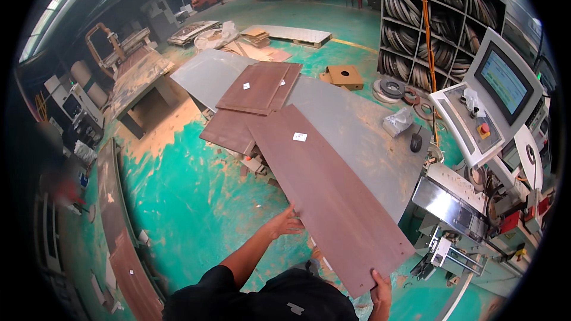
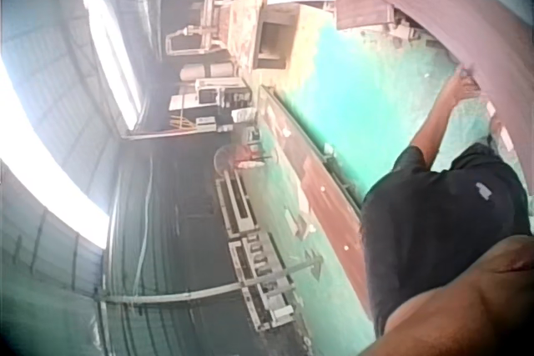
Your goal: The person processes wooden panels using an edge-banding machine, picking up various panels from a stack, feeding them into the machine, and then placing the finished pieces on a conveyor belt.
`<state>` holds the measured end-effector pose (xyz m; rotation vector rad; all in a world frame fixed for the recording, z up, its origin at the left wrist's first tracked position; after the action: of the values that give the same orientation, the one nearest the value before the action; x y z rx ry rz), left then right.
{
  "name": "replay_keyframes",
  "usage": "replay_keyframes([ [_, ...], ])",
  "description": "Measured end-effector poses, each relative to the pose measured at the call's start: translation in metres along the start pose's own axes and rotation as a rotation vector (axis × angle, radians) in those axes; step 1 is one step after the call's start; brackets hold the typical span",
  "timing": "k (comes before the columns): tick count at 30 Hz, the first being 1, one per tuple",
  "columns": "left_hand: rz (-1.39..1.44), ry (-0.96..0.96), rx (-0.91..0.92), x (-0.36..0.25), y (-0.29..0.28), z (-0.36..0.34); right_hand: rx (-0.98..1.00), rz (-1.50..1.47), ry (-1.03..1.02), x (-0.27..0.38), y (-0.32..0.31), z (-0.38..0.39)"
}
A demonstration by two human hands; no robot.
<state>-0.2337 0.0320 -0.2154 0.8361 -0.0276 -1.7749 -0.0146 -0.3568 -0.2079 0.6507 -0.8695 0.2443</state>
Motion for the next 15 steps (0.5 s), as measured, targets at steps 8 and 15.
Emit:
replay_keyframes([
  [8,0.404,0.2,0.041,0.05,0.008,-0.103,-0.413,-0.074,-0.05,-0.039,-0.118,0.109],
  [15,0.178,-0.079,0.307,0.106,0.129,0.002,-1.261,0.083,-0.13,-0.023,-0.152,0.239],
])
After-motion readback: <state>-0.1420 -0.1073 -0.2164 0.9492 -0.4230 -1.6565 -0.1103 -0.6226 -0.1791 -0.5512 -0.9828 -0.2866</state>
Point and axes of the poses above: each hand's wrist, its own z-axis away from the middle knuckle, its own y-axis out of the palm, x = y × z, the point moved 2 cm from there along -z, towards the middle knuckle, and after that the axes turned 5 degrees about z, right-handed, at the moved point
